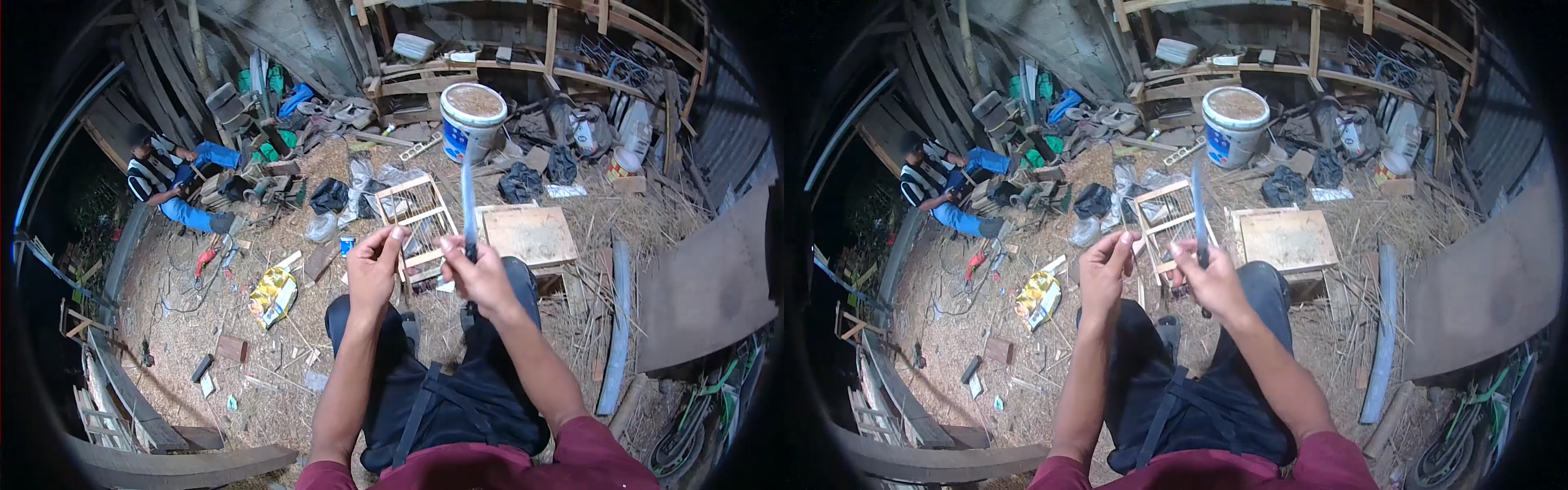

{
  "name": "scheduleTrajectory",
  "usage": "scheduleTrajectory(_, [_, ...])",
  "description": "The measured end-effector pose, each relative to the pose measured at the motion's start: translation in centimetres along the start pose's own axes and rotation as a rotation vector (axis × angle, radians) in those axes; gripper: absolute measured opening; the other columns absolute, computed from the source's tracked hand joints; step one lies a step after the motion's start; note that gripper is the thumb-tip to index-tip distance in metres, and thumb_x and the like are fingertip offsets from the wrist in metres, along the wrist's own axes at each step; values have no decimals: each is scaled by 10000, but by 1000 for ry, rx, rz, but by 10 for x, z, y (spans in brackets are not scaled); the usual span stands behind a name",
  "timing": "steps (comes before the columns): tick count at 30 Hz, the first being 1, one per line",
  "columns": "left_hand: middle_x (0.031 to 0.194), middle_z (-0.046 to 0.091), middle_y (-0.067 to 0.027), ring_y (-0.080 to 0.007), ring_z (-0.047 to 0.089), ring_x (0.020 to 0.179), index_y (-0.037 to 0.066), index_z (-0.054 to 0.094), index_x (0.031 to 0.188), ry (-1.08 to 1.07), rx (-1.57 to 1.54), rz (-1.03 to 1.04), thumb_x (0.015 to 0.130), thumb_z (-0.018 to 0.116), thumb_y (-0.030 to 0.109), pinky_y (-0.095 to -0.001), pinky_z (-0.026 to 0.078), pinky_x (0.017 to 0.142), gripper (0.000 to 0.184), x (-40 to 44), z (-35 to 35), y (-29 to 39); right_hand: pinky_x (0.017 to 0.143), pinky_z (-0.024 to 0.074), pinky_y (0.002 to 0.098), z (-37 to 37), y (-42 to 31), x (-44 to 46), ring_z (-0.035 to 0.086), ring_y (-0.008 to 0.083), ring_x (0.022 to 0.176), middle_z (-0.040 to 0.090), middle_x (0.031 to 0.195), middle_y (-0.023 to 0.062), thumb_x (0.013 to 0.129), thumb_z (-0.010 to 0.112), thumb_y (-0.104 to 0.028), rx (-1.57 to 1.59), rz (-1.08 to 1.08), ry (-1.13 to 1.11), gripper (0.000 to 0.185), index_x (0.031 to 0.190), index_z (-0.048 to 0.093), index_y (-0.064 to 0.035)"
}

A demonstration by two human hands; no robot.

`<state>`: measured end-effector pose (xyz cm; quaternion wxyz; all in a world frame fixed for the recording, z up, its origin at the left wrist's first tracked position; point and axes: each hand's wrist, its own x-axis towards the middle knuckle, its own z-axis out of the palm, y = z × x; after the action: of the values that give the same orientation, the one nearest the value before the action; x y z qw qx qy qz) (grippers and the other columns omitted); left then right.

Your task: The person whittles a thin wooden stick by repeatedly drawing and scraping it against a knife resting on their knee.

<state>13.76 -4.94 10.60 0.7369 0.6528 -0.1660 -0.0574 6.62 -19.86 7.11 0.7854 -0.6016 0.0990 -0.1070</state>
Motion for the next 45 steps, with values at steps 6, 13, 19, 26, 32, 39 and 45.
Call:
scheduleTrajectory(6, [709,580,29,-37,482,610,5,712,1000,41,-142,58,960,625,217,-198,382,552,233,37,6,-13,457,349,229,22,19,19,498,38,503,702,696,60,989,568,-319,-56,107,-76,314,1023,657,-19])
scheduleTrajectory(13, [785,630,-21,-65,567,668,-19,666,1035,-41,-201,60,965,597,169,-208,441,569,213,49,-1,-20,463,342,211,-20,24,52,473,24,495,697,680,35,929,663,-309,-311,-137,83,293,867,661,-23])
scheduleTrajectory(19, [809,651,-63,-90,597,652,-35,642,1045,-94,-171,-73,988,549,266,-196,428,469,320,37,-11,-11,610,479,297,-89,-9,50,619,128,609,703,707,77,888,699,-297,-748,-208,80,286,871,705,-11])
scheduleTrajectory(26, [784,667,-33,-61,592,640,-5,681,991,-407,48,-421,896,676,152,-183,448,478,183,27,-7,-35,625,483,333,-113,-63,38,655,173,636,690,676,97,864,723,-302,-1132,50,-69,298,861,698,-5])
scheduleTrajectory(32, [782,686,-20,-44,566,599,-32,693,1004,-664,255,-459,922,626,125,-210,446,479,190,16,7,-50,594,488,327,-132,-72,56,644,180,583,665,647,101,849,734,-316,-1350,17,-343,297,863,693,-21])
scheduleTrajectory(39, [737,625,-23,-69,554,538,-24,667,984,-520,-91,-754,956,590,159,-213,437,469,200,-15,31,-93,628,478,397,-123,-52,54,613,254,654,644,753,140,939,616,-366,-1210,-267,24,361,890,652,-11])
scheduleTrajectory(45, [743,637,-57,-94,578,491,-39,651,992,-354,-388,-896,945,590,136,-194,444,436,191,-40,45,-124,560,471,487,-124,26,3,633,405,596,598,601,231,975,447,-514,-1221,22,-148,591,686,585,-18])
